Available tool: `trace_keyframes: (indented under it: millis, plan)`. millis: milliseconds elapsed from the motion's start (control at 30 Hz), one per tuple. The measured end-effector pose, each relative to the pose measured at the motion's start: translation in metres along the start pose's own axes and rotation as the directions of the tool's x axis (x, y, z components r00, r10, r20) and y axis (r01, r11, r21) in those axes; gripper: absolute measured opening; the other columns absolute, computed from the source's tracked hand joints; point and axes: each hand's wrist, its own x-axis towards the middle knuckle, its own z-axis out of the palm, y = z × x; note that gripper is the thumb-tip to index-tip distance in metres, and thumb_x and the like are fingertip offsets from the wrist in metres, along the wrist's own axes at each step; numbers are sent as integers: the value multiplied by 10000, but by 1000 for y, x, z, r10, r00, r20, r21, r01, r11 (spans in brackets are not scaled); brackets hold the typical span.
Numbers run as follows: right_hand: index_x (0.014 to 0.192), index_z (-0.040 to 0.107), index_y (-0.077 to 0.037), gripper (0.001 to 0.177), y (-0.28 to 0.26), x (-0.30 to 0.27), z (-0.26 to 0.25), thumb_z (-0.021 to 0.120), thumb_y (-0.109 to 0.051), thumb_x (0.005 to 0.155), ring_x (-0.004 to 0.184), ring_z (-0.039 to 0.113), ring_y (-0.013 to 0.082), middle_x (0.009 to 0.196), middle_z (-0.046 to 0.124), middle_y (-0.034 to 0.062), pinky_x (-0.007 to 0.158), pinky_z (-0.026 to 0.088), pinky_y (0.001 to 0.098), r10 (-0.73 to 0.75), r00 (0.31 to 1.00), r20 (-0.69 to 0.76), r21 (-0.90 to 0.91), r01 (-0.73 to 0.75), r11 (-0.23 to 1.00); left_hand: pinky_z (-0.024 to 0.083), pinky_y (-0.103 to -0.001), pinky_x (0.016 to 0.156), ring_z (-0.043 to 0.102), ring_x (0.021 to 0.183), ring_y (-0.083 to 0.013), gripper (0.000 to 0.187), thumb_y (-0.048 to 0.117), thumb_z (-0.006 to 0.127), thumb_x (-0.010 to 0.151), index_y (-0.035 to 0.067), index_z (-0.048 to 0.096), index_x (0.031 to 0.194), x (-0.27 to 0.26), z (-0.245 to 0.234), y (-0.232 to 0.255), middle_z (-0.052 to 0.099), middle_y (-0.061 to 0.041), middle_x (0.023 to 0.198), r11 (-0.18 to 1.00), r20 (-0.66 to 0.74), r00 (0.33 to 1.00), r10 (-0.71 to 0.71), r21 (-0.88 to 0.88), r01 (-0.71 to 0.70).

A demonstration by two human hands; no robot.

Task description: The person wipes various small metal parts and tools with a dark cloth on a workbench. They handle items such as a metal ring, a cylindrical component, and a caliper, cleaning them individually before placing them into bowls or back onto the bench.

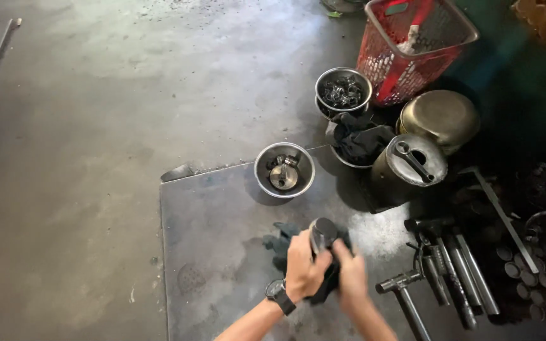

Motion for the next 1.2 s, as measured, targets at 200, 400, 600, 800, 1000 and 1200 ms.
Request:
trace_keyframes:
  millis: [200,400,600,800,1000,1200]
  plan:
    - [1178,692,7,365,-34,26,-9,687,-226,896,828,667,217,964,720,99,756,536,369,104,985,141,-143,-83,986,487,-380,996,623,1106,-272,522,446,474,1076,6,659,1289,-5,20,-35,708,-129,1211,-2,663,588,-464,-664,748]
    - [1146,718,29,477,23,-7,-5,631,-394,944,823,686,180,974,750,91,761,535,331,185,983,12,-86,-183,979,499,-468,802,658,876,-400,442,383,539,991,-25,693,1066,-8,14,-23,714,-258,961,956,93,952,-291,64,286]
    - [1030,777,89,515,22,7,-42,734,-407,895,787,635,173,880,738,91,723,510,340,60,997,38,-436,-37,899,491,-418,687,643,735,-314,388,312,639,940,-75,665,955,10,-11,-48,696,-191,802,992,-65,991,-115,-59,112]
    - [1030,691,60,345,-15,16,-57,675,-208,813,790,678,221,859,725,86,718,543,364,-23,999,39,7,23,1000,448,-356,617,500,701,-96,456,322,504,1029,-63,565,792,-1,-19,-48,559,-53,698,758,71,903,-423,-518,396]
    - [1482,423,49,789,-70,-71,18,756,-253,833,1336,574,351,1447,582,220,1086,433,414,-439,630,640,-423,766,484,408,-345,589,452,673,-100,369,267,507,1003,-56,558,831,-1,-1,-44,498,-27,671,862,67,961,-268,-429,270]
    - [1510,375,1,825,-67,-68,17,773,-274,841,1397,449,447,1529,453,276,1112,389,439,-291,648,704,-587,762,275,419,-341,573,443,668,-95,309,226,523,966,-45,581,828,-6,1,-47,513,-26,675,860,52,942,-333,-393,326]
